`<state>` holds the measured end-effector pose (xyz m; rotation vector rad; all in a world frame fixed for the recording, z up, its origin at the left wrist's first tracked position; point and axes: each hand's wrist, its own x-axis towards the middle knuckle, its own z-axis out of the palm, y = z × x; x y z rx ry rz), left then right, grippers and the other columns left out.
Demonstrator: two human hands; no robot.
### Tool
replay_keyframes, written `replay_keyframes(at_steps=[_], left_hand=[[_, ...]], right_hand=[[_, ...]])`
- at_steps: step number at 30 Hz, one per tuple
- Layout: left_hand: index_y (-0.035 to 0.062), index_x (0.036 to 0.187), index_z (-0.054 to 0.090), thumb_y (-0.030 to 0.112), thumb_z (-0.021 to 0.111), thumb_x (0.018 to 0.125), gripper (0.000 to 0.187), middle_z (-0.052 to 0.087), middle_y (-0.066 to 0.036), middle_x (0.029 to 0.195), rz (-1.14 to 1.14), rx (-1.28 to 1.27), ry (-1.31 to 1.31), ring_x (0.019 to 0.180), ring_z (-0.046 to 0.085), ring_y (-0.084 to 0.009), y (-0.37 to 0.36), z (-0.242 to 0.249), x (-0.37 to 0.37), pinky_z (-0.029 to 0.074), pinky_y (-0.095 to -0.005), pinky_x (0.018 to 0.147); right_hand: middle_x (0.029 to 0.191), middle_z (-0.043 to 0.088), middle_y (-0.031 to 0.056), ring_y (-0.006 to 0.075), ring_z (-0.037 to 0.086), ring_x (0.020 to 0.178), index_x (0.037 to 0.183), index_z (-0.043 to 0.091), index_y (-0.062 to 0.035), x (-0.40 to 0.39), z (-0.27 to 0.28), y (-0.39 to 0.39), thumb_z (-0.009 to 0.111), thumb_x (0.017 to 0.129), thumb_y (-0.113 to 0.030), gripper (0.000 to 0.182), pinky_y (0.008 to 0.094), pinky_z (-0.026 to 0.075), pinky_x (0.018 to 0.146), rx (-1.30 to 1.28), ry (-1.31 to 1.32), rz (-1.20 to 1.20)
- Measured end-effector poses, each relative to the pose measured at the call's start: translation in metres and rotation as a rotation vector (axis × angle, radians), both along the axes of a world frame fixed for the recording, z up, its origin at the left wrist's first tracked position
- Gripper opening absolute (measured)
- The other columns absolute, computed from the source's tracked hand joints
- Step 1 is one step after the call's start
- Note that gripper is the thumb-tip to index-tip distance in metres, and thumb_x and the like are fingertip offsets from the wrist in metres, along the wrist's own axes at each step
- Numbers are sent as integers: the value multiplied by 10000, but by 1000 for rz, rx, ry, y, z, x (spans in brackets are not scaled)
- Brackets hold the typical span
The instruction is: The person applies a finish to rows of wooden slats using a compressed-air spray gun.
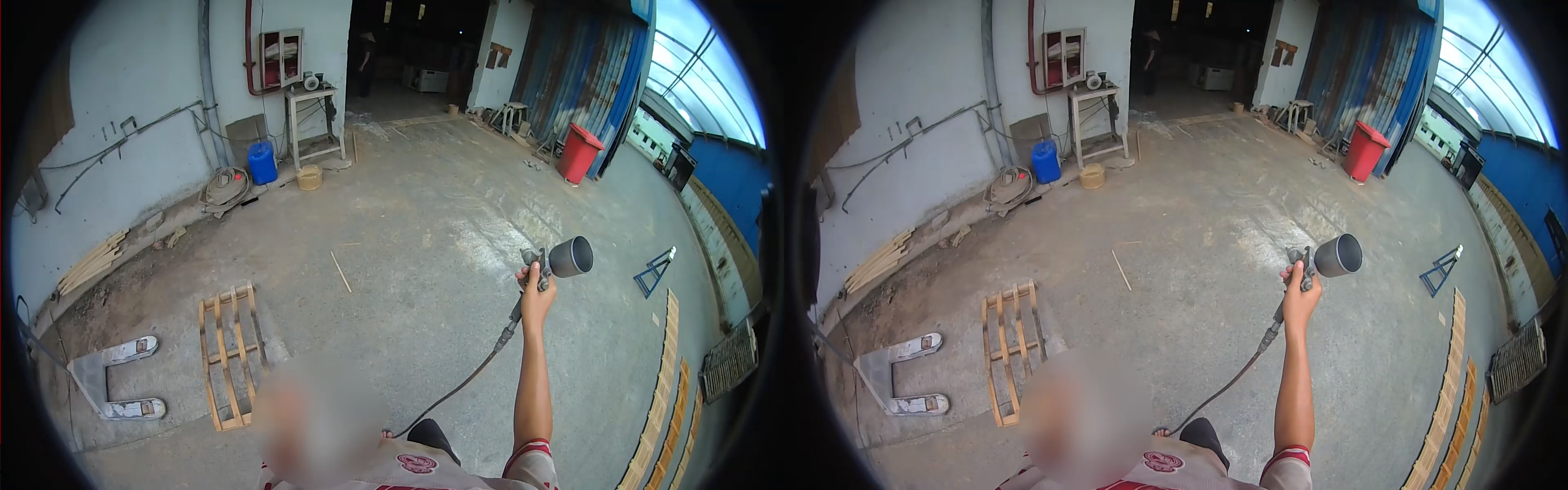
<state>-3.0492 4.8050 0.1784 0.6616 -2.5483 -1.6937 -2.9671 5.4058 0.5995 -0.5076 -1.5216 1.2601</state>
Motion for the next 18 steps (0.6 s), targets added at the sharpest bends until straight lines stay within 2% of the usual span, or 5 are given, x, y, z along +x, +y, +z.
replay_keyframes(at_steps=[5, 7, 10, 13, 18], left_hand=[[23, 1307, 646, 407, 914, 900, 621, 740, -119, 985, -222, 202, 169, 863, 692, -176, 199, 131, -199, 555, -340, 783], [25, 1358, 608, 382, 914, 910, 649, 731, -123, 1059, -349, 272, 307, 865, 718, -195, 277, 135, -256, 583, -350, 780], [32, 1412, 555, 335, 895, 938, 657, 718, -138, 1126, -602, 497, 169, 895, 758, -235, 386, 176, -287, 623, -358, 764], [65, 1489, 477, 178, 710, 1074, 490, 717, -195, 1211, -759, 595, -128, 972, 792, -307, 458, 195, -276, 686, -421, 795], [96, 1589, 410, 299, 671, 1092, 597, 724, -193, 1178, -816, 1155, -431, 894, 794, -334, 489, 218, -303, 691, -423, 715]], right_hand=[[941, 739, 109, 189, 762, 780, 1205, 679, 54, -190, 23, 27, 641, 1124, -260, 327, 316, 612, 688, -266, 84, 349], [921, 733, 95, 183, 758, 771, 1178, 685, 44, -274, 36, 34, 643, 1123, -270, 322, 316, 614, 665, -272, 73, 464], [891, 730, 72, 169, 751, 758, 1116, 706, 29, -383, 56, 33, 645, 1120, -300, 334, 309, 603, 647, -176, 55, 663], [857, 737, 80, 158, 739, 738, 1109, 723, 29, -477, 69, 27, 644, 1113, -346, 383, 320, 574, 644, -32, -29, 744], [750, 696, 221, 355, 728, 689, 1037, 700, 64, -598, 84, 13, 658, 1083, -342, 411, 482, 524, 655, 202, -124, 815]])
